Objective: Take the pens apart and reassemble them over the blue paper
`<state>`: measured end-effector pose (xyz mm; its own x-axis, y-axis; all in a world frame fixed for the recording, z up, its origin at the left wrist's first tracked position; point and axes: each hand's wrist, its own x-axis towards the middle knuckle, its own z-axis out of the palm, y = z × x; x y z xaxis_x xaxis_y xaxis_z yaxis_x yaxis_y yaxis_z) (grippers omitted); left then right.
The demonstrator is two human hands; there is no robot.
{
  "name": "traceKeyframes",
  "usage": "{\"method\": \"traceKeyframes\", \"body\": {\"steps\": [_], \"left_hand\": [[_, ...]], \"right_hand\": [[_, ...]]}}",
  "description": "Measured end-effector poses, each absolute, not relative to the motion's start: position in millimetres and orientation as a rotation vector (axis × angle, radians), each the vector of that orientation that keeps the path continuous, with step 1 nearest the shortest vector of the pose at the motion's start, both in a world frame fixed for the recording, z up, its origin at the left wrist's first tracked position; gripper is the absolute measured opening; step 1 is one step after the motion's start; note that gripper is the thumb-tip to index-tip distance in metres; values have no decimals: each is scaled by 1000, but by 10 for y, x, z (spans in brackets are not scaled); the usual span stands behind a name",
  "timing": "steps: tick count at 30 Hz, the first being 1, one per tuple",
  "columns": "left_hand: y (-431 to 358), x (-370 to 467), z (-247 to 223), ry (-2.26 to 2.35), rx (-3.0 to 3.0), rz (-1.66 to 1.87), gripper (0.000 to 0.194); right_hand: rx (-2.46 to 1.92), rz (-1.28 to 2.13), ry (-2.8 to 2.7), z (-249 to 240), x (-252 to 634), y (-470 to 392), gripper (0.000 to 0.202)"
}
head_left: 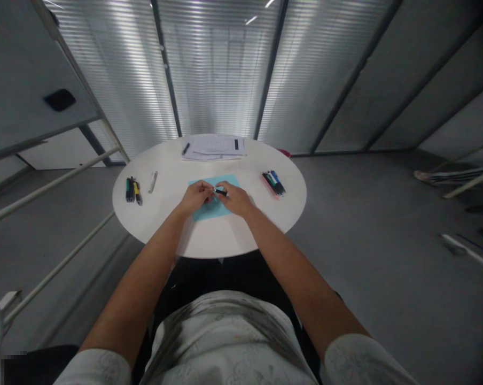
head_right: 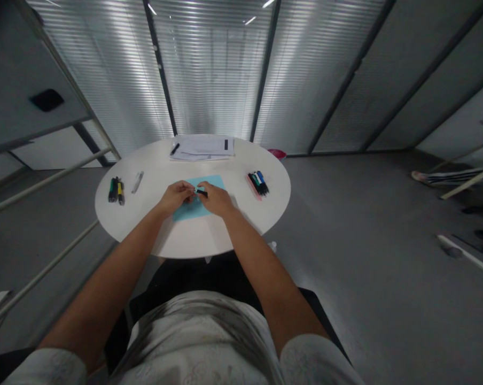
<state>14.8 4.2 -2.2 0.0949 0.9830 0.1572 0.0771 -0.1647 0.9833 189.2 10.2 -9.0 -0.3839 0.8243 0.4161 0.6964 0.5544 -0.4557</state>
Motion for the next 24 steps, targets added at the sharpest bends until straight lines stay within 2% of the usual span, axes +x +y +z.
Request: {"method": "traceKeyframes", "body": {"steps": [11,18,24], "left_hand": [[128,114,-118,1133,1507,1211,24],[93,103,-80,1120,1532,1213,29],[86,89,-78,1144,1541,1209,26]], "right_hand": [[-1090,247,-2199,-124,1889,150,9],[-1014,284,-2157,-140,1892,200,17],[-1015,290,-2120,-174,1903,213,11]]}}
